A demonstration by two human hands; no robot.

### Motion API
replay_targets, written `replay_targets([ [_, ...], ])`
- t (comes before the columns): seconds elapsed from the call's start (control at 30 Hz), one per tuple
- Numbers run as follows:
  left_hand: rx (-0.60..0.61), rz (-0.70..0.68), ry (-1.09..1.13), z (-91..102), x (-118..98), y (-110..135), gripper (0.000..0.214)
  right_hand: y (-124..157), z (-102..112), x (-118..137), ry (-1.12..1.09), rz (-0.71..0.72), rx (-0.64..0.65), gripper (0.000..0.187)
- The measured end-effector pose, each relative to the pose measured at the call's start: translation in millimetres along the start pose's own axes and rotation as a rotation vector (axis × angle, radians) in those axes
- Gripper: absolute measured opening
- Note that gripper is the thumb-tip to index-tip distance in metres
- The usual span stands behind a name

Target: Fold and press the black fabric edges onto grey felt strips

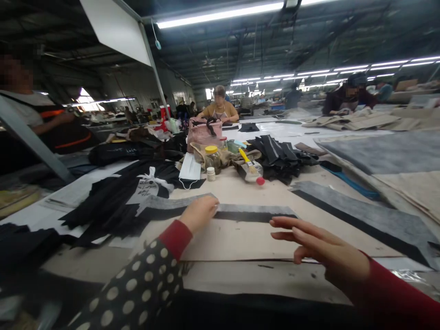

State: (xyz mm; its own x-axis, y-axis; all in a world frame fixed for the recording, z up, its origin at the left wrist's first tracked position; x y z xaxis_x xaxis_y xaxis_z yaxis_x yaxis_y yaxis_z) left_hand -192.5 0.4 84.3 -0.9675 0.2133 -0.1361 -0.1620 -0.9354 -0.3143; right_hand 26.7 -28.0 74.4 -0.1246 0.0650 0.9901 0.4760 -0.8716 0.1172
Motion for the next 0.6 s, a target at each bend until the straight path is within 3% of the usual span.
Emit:
replay_targets([
  [0.1, 0.064, 0.046, -0.175, -7.3, 42, -3, 0.019, -14, -18, 16, 0.506, 0.259, 0.072, 0.038],
  [0.23, 0.167, 0.021, -0.314, -25.0, 46, -4, 0.022, -47, -57, 11, 1.125, 0.603, 0.154, 0.029],
  [0.4, 0.16, 0.003, -0.384, -30.2, 37, -4, 0.025, -94, -80, -15, 1.614, 0.605, 0.158, 0.024],
  [0.6, 0.035, 0.006, -0.341, -27.5, 46, 0, 0.022, -94, -81, -22, 1.692, 0.631, 0.192, 0.025],
])
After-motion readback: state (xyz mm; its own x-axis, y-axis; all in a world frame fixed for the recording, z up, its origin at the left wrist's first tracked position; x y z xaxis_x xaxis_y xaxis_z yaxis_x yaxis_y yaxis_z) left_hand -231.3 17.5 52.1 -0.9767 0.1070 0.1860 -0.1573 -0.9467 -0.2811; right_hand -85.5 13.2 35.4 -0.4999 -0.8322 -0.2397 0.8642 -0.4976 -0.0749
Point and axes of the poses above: each hand's wrist, its own y-axis away from the middle knuckle, its own z-axis out of the back of the hand, x = y × z, the point moved 9 cm from there along -y, towards the middle knuckle, and after that the axes turned 8 degrees about -x, right-handed, at the moved point
